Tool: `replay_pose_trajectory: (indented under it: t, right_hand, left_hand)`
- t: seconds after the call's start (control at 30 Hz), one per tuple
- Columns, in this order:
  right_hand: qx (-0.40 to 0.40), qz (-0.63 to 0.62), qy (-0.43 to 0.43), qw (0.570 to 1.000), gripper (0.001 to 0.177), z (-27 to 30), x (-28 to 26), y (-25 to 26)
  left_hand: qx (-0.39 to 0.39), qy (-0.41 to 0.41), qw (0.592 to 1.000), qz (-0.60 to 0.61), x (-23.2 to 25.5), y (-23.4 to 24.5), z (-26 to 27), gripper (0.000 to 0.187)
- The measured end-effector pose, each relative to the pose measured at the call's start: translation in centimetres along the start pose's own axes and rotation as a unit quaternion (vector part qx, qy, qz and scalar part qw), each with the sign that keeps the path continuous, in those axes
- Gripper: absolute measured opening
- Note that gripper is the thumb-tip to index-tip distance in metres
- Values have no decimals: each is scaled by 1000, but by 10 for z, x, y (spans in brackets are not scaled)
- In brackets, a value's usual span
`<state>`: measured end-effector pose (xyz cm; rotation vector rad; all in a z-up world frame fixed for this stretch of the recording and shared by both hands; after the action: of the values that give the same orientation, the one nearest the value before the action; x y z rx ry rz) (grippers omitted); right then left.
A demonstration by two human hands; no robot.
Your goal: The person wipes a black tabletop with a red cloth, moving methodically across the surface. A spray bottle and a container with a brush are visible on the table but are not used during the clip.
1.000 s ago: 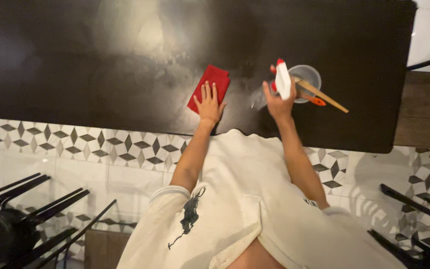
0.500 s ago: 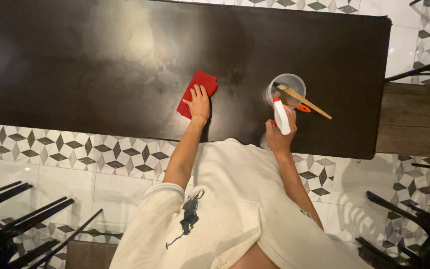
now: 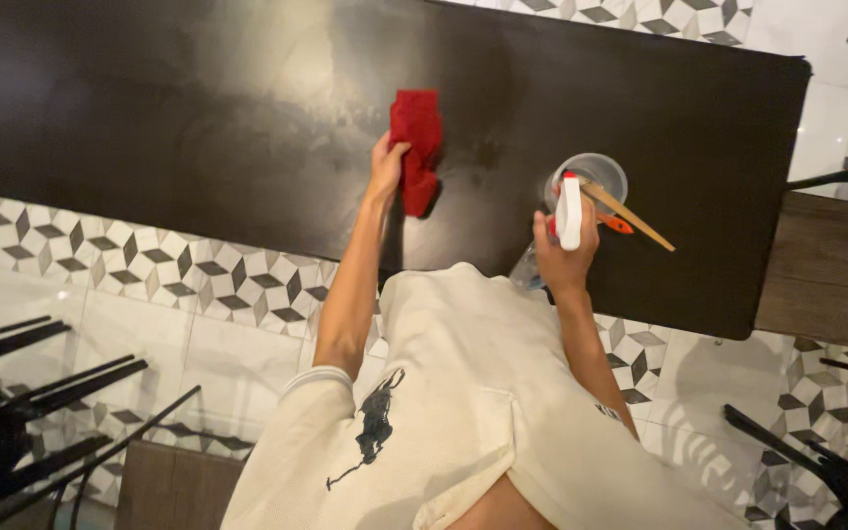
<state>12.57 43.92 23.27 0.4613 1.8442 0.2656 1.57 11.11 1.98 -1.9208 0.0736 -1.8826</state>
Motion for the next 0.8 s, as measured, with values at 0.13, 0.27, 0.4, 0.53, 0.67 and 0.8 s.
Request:
replay_pose_trajectory:
  t: [0.13,0.27,0.4,0.53,0.67,0.8]
  right_hand:
    - [-24,34,80,996,49,-16,-12,-8]
    - [-54,0,51,997,48,-21,-27,-14]
    - [-69,-3,54,996,44,-21,-43,-12]
    - [-85,11,59,995,37,-24,-52,-12]
    - [-104,-43,-31,993,34,-27,-53,-20]
    - [-126,-93,-78,985,31,-31,-49,-25]
  left_hand:
    - [-86,15,981,175,41,-45,4,58]
    - [-115,56,963,239,76,-94,19,46]
    - [-75,78,975,196,94,-127,32,37]
    - [-53,97,982,151,101,-140,37,36]
    - [-99,112,967,208,104,-145,38,38]
    - [-148,93,953,248,105,-150,35,44]
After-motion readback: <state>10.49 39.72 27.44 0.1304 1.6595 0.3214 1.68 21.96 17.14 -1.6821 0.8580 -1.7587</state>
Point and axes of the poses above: each hand's wrist, its own z-axis away from the middle knuckle, its own y-axis out of the back of the hand, x = y × z, the point moved 1 cm from there along -z, towards the middle knuckle, and after that the axes turned 4 degrees about -y, right-handed, at the moved point
